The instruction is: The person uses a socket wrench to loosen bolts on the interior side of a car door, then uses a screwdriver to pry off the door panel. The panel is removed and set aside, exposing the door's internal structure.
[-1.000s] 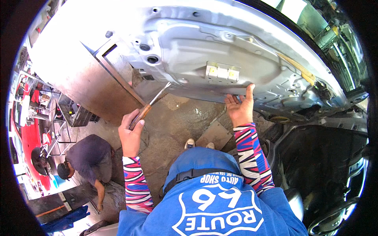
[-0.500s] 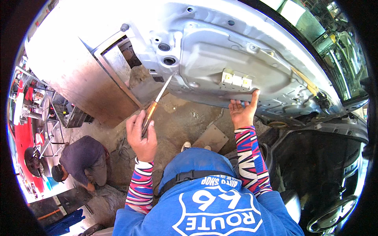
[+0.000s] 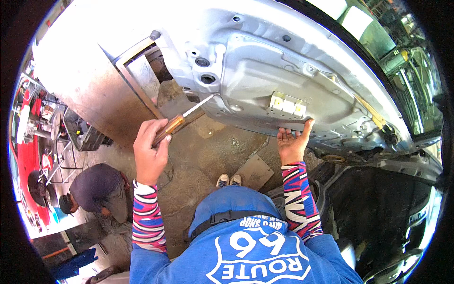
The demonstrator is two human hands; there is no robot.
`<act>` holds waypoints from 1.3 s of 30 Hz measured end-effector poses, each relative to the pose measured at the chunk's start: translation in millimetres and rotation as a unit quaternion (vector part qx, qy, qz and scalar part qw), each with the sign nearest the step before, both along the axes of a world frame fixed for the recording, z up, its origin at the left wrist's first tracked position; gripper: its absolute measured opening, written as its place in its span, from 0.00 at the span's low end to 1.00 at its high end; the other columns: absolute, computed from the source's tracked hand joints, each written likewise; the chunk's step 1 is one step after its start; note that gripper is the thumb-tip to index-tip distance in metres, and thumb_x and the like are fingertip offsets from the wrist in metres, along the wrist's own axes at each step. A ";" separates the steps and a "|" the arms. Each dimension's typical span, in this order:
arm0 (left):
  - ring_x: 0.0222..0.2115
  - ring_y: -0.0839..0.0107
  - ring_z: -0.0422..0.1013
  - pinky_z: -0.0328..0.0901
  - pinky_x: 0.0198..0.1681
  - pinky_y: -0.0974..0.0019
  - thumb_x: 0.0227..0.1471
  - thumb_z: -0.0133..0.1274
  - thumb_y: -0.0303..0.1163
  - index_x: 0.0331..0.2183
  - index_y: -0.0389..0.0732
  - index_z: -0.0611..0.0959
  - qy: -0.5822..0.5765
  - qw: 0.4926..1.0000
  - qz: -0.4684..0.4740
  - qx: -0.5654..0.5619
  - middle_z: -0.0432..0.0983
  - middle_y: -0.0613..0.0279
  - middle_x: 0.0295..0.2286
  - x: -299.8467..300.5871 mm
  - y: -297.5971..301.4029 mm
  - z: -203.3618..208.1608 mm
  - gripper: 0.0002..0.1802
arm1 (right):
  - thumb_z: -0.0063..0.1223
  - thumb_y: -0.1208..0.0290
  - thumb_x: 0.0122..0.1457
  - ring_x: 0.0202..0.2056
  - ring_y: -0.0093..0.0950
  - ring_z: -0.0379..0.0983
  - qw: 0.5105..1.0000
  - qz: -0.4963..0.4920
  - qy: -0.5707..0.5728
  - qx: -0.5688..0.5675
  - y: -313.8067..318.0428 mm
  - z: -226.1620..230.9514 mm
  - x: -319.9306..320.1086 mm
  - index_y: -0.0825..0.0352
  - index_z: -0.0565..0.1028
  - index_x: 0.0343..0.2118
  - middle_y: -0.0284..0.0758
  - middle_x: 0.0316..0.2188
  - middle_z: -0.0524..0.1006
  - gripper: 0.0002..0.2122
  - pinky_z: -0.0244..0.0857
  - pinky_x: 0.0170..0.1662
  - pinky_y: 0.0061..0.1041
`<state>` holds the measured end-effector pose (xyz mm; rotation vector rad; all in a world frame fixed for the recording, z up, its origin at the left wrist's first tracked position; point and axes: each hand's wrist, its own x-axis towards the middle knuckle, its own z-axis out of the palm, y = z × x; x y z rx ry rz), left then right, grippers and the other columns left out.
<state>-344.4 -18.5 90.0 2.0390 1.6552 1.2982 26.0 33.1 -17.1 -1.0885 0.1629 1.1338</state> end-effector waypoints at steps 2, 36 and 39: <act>0.36 0.56 0.76 0.70 0.40 0.63 0.50 0.61 0.26 0.41 0.38 0.83 0.075 0.997 0.016 0.017 0.78 0.52 0.35 1.4 6.6 0.5 0.14 | 0.70 0.32 0.40 0.33 0.32 0.67 1.000 0.001 0.009 -0.009 -1.0 -1.6 0.3 0.61 0.55 0.49 0.35 0.35 0.64 0.46 0.63 0.39 0.33; 0.13 0.81 0.61 0.57 0.17 0.73 0.61 0.52 0.58 0.23 0.36 0.78 0.017 0.745 -0.427 -0.513 0.66 0.70 0.13 -57.2 218.7 -33.7 0.33 | 0.60 0.26 0.44 0.73 0.49 0.29 0.988 -0.114 0.091 0.056 34.8 -18.6 -129.8 0.67 0.33 0.71 0.49 0.71 0.37 0.67 0.30 0.68 0.65; 0.14 0.80 0.62 0.59 0.18 0.71 0.61 0.52 0.59 0.22 0.35 0.79 0.065 0.786 -0.427 -0.443 0.65 0.69 0.13 -52.8 204.2 -24.6 0.34 | 0.62 0.29 0.45 0.72 0.49 0.32 0.986 -0.121 0.100 0.059 35.0 -16.2 -138.5 0.70 0.36 0.71 0.49 0.69 0.42 0.64 0.34 0.68 0.64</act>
